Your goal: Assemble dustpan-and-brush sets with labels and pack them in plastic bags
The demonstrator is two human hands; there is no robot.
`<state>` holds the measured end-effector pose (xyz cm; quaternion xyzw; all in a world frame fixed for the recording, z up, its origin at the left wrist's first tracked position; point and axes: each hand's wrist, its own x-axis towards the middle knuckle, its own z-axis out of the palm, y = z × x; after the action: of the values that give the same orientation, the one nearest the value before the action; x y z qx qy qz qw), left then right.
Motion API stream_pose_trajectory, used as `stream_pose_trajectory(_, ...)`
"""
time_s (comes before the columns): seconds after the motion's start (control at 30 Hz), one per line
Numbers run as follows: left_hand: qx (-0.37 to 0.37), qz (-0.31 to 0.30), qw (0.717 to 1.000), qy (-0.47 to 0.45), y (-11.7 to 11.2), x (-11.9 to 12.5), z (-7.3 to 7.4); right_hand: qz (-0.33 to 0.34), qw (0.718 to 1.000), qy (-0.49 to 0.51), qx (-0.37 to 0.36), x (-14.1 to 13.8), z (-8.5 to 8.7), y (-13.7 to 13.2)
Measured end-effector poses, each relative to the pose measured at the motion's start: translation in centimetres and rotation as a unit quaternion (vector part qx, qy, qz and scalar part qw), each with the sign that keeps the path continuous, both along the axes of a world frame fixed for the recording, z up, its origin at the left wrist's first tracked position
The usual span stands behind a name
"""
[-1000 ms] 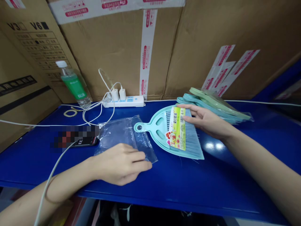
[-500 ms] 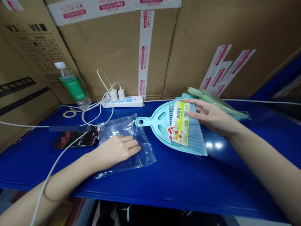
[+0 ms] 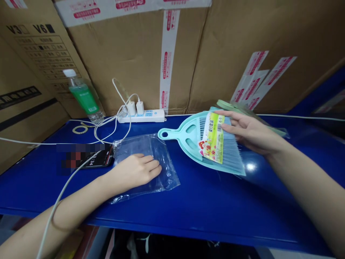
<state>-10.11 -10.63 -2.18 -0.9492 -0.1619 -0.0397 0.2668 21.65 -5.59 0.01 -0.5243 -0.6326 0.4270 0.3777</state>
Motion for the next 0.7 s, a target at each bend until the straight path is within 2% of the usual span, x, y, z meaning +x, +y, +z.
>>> stream_pose_trajectory(0.17, 0.039, -0.018, 0.999, -0.014, 0.2, 0.2, -0.6, 0.030, 0.998, 0.037, -0.032, -0.7, -0.5, 0.0)
stream_pose_trajectory(0.43, 0.059, -0.021, 0.998, -0.015, 0.1, 0.4, -0.7, 0.045, 0.996, 0.042, -0.062, -0.9, -1.0, 0.2)
stream_pose_trajectory(0.7, 0.114, -0.014, 0.991, -0.062, -0.1, 0.6, 0.0, 0.044, 0.994, 0.054, -0.083, -1.2, -1.0, 0.2)
